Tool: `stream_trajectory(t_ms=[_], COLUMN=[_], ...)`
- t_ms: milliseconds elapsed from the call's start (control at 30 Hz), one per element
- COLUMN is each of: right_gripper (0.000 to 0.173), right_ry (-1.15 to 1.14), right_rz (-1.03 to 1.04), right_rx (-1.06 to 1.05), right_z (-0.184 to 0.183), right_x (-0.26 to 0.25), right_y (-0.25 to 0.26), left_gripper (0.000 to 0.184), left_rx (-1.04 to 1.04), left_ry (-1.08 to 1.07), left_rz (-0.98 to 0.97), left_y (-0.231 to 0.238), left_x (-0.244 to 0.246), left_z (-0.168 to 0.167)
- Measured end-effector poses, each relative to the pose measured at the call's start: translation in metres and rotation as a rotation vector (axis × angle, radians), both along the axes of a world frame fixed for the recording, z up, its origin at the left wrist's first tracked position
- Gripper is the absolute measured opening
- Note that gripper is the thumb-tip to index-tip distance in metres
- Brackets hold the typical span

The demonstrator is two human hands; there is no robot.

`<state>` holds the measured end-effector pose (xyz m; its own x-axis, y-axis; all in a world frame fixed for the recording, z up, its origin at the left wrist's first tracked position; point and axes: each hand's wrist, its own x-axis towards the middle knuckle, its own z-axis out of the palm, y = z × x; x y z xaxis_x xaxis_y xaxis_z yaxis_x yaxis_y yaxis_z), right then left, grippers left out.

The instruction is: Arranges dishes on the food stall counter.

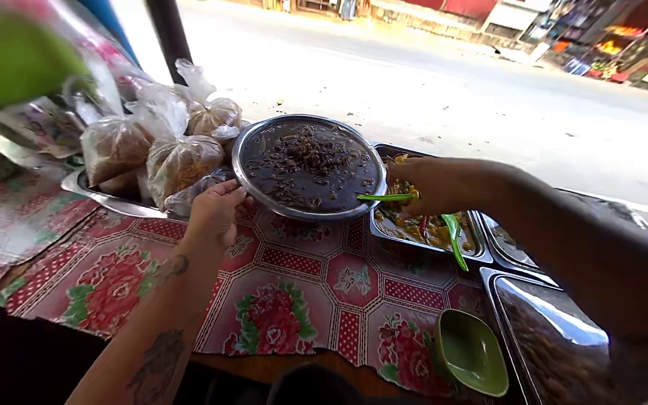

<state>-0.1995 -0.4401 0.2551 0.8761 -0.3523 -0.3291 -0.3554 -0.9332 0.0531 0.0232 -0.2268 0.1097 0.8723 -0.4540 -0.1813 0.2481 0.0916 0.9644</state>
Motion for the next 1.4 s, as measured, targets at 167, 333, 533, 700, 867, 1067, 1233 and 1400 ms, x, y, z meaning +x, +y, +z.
stream_trajectory(t_ms=[167, 333, 533, 700, 867, 1067, 1233, 1400], right_gripper=[0.033, 0.019, 0.016, 0.019, 0.021, 0.019, 0.022, 0.020], right_ry=[0.012, -0.232, -0.361, -0.445, -0.592, -0.470, -0.452, -0.497], right_rz=[-0.013, 0.133, 0.225, 0.076, 0.174, 0.023, -0.106, -0.110], right_rx=[-0.097, -0.133, -0.147, -0.230, -0.208, -0.146, -0.088, -0.097], right_z=[-0.023, -0.009, 0.040, 0.075, 0.035, -0.010, -0.031, 0.009], right_x=[0.011, 0.032, 0.056, 0.059, 0.080, 0.106, 0.114, 0.104], right_y=[-0.008, -0.013, -0.012, 0.023, 0.010, 0.007, 0.006, 0.002], left_gripper=[0.034, 0.030, 0.026, 0.031, 0.035, 0.033, 0.034, 0.039], left_rx=[-0.115, -0.225, -0.312, -0.310, -0.350, -0.420, -0.474, -0.504], left_ry=[0.148, 0.290, 0.347, 0.378, 0.401, 0.394, 0.398, 0.391], left_rz=[0.008, -0.070, -0.099, -0.172, -0.219, -0.247, -0.250, -0.272], left_y=[0.004, 0.007, 0.015, 0.019, 0.023, 0.026, 0.027, 0.030], left_x=[-0.016, -0.035, -0.041, -0.039, -0.041, -0.040, -0.042, -0.044], left_z=[-0.001, 0.004, 0.002, 0.000, 0.003, -0.001, -0.005, -0.006])
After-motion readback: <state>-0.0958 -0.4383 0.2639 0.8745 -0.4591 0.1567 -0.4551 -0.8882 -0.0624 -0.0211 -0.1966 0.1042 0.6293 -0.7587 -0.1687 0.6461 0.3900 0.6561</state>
